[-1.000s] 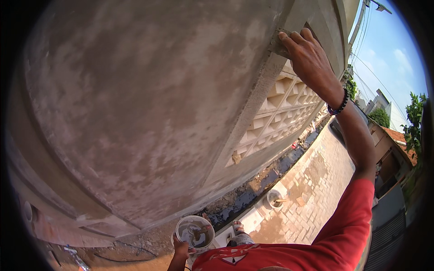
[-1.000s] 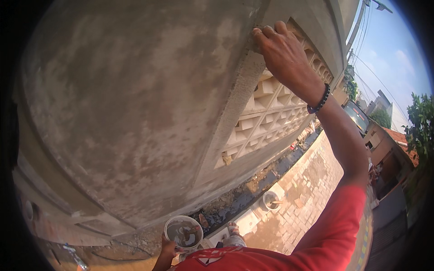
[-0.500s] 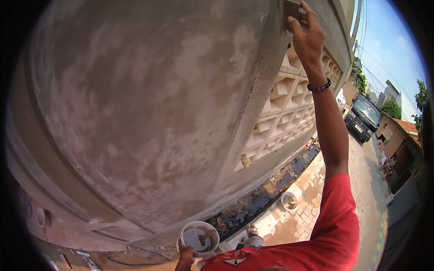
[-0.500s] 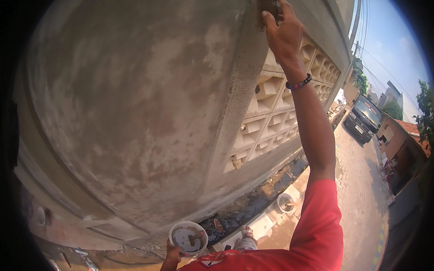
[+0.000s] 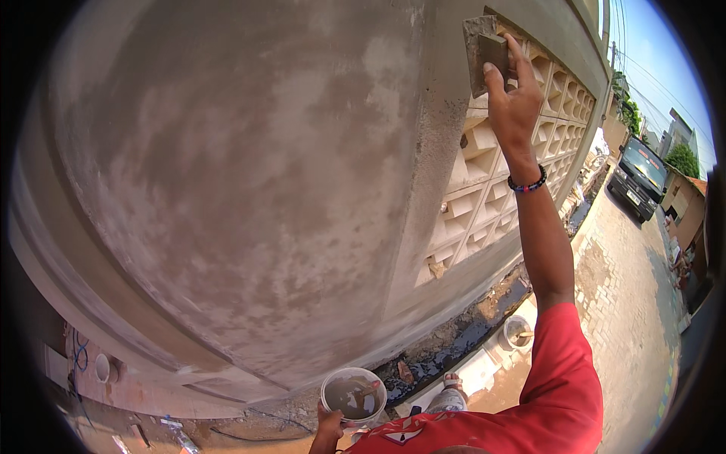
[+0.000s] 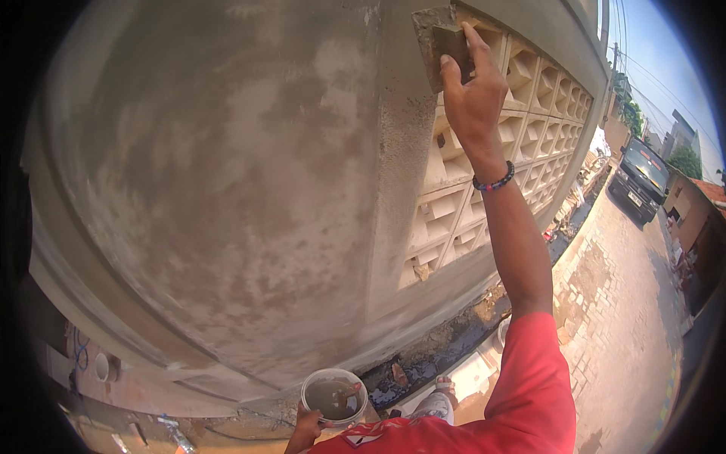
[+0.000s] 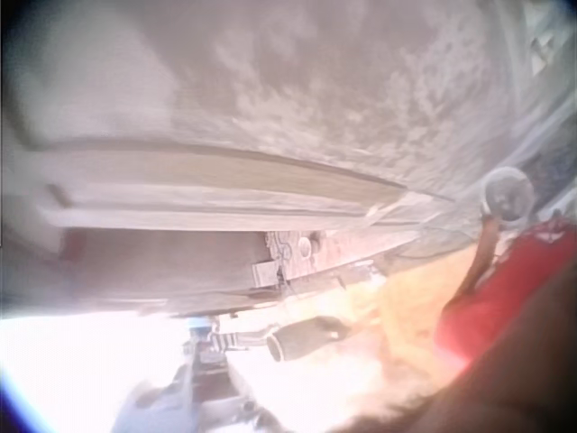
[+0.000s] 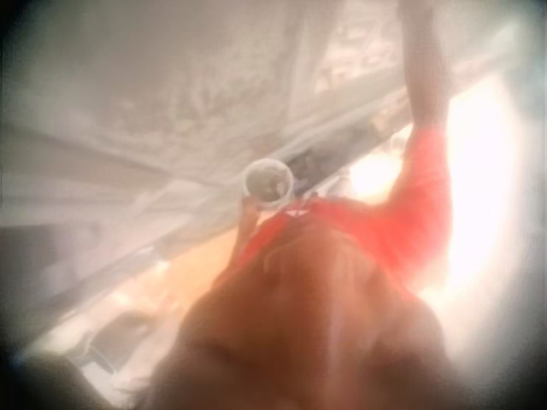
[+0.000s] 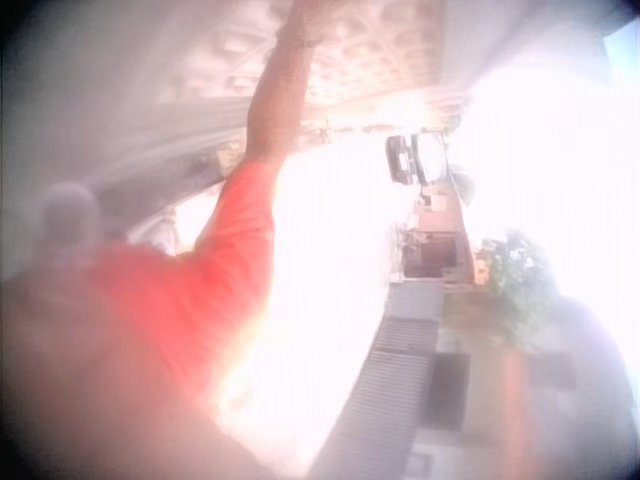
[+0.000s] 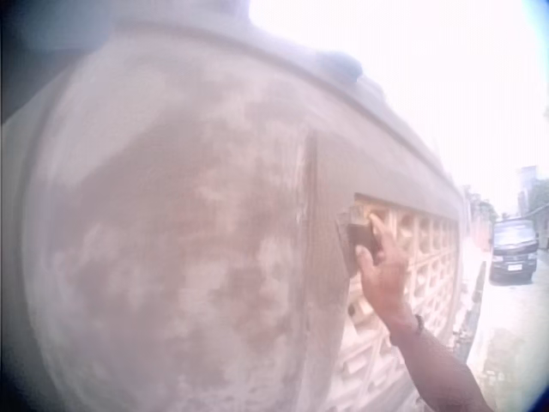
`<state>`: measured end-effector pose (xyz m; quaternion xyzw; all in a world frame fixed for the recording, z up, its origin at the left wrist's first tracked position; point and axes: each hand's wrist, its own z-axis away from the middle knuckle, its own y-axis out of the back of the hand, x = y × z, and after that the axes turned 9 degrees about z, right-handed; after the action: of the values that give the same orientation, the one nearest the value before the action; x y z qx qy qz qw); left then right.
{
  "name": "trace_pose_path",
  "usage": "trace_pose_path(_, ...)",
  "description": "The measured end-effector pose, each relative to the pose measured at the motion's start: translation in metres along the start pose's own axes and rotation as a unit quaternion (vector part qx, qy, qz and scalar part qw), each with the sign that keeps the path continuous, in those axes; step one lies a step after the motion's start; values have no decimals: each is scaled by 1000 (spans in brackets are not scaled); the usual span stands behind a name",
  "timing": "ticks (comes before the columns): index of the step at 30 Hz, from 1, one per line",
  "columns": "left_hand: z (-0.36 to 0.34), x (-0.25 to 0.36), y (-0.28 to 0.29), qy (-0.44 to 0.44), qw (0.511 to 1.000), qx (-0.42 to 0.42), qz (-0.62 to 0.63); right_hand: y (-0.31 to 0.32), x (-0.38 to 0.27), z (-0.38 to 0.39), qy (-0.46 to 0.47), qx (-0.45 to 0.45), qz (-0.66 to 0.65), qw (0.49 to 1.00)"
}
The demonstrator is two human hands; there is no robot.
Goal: The person applies plaster to a decorative concrete wall using a trowel and a bucket of plaster. They repeatedly scoop plaster from the bucket and smooth it onto the wall surface, working along the edges of a lattice pattern.
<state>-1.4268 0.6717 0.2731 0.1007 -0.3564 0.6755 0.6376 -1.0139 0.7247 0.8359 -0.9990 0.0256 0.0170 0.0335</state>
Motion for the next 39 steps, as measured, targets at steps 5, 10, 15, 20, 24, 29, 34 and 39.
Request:
trace_pose_path(5,10,12,-17,11,999,32,-25,-29,-7,-47,24,17,66,997)
trace_pose_path(10,-1,8,-12,8,1000,0,-20,-10,-4,98,-4,-60,27,998)
trace_pose_path(15,16,20,-17,14,1000,16,-7,22,20,80,-68,-38,-48,996)
trace_pose_path(20,16,3,2,6,999,50,-20,-21,17,-94,48,44,-33,997)
trace_pose_path(24,-14,15,-16,-35,998,-28,-34,-1,50,-197,173,18,82,981)
trace_pose_path(29,17,-9,-3,-26,999,42,6,-28,33,-40,208,-90,56,972)
trace_pose_path(34,6,-1,-14,-27,999,24,-6,30,42,44,214,-202,24,955)
trace_pose_path(39,23,-10,-4,-31,998,53,10,-18,46,-118,66,-71,24,995)
